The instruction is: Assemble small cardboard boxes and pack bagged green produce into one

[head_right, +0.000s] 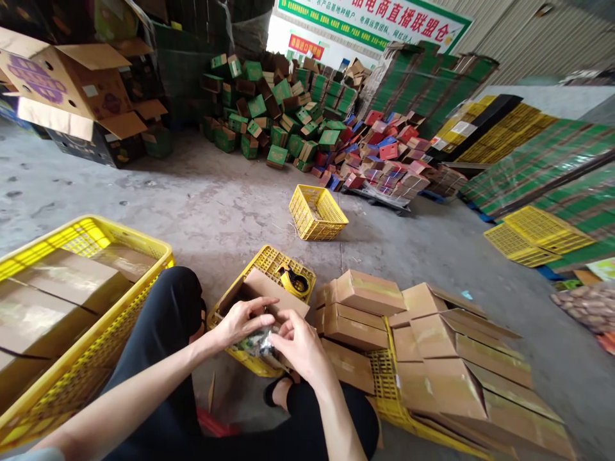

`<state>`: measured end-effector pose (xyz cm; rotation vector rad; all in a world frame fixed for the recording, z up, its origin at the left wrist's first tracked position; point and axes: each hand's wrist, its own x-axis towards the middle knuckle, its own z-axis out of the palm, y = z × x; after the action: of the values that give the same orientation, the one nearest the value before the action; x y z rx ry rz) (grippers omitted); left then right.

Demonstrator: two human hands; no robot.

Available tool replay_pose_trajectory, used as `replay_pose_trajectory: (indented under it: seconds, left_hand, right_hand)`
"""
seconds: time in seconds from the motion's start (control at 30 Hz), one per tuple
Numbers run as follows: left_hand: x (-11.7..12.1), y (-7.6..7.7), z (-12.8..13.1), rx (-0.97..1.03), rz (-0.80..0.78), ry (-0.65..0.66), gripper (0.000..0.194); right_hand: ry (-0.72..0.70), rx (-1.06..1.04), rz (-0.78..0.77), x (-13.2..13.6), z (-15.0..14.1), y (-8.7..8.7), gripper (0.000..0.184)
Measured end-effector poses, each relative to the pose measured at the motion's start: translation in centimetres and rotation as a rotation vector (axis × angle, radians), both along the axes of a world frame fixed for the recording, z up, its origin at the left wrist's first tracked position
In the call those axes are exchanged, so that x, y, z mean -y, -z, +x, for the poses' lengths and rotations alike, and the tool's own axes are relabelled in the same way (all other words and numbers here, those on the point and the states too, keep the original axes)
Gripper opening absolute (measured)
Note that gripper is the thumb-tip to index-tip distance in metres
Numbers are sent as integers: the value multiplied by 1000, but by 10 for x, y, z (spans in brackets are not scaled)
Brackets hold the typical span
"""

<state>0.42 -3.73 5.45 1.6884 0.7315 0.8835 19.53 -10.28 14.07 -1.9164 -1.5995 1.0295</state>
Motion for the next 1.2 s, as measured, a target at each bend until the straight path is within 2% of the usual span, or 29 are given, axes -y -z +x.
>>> replay_pose_trajectory:
  seconds: [0.07,0.13,0.2,0.3,0.37,0.47,0.7,0.8,0.93,0.97,1.03,1.1,1.13,1.2]
  left_hand:
    - [0,6,3,73,-61,-93,62]
    - [-1,11,6,147,-127,-178,63]
    - [0,14,10,214,-167,-242,64]
    - [5,13,17,300,-199,-273,66]
    - [10,10,20,326,-212,-285,66]
    - [18,2,23,308,-199,-345,62]
    - [19,-10,38,213,-94,-469,47]
    - [18,-8,42,178,-71,-499,44]
    - [19,-7,42,156,-63,-473,41]
    - [20,-8,42,153,-59,-456,41]
    - [20,-9,41,156,-63,-437,40]
    - [19,-11,40,167,-94,-446,41]
    - [19,-12,40,172,-112,-454,42]
    - [17,-14,40,184,-139,-456,43]
  right_hand:
    - [86,-68,89,6,5,-2,63]
    - [192,-174,155,14,2,2,70]
    - [272,-353,162,22,-12,14,65]
    - [390,-613,255,27,-43,38,60]
    - [488,-650,285,25,-60,51,50]
    - [586,-658,331,20,-70,60,45]
    - [576,-347,426,25,-64,62,52]
    - [584,-322,442,25,-65,66,53]
    - [560,-429,355,19,-57,70,61]
    - [549,-405,335,20,-53,68,63]
    - [559,-229,349,26,-45,62,64]
    - [602,35,478,38,-40,52,56]
    - [602,147,591,44,-40,47,47]
    - [479,294,844,54,-46,39,28]
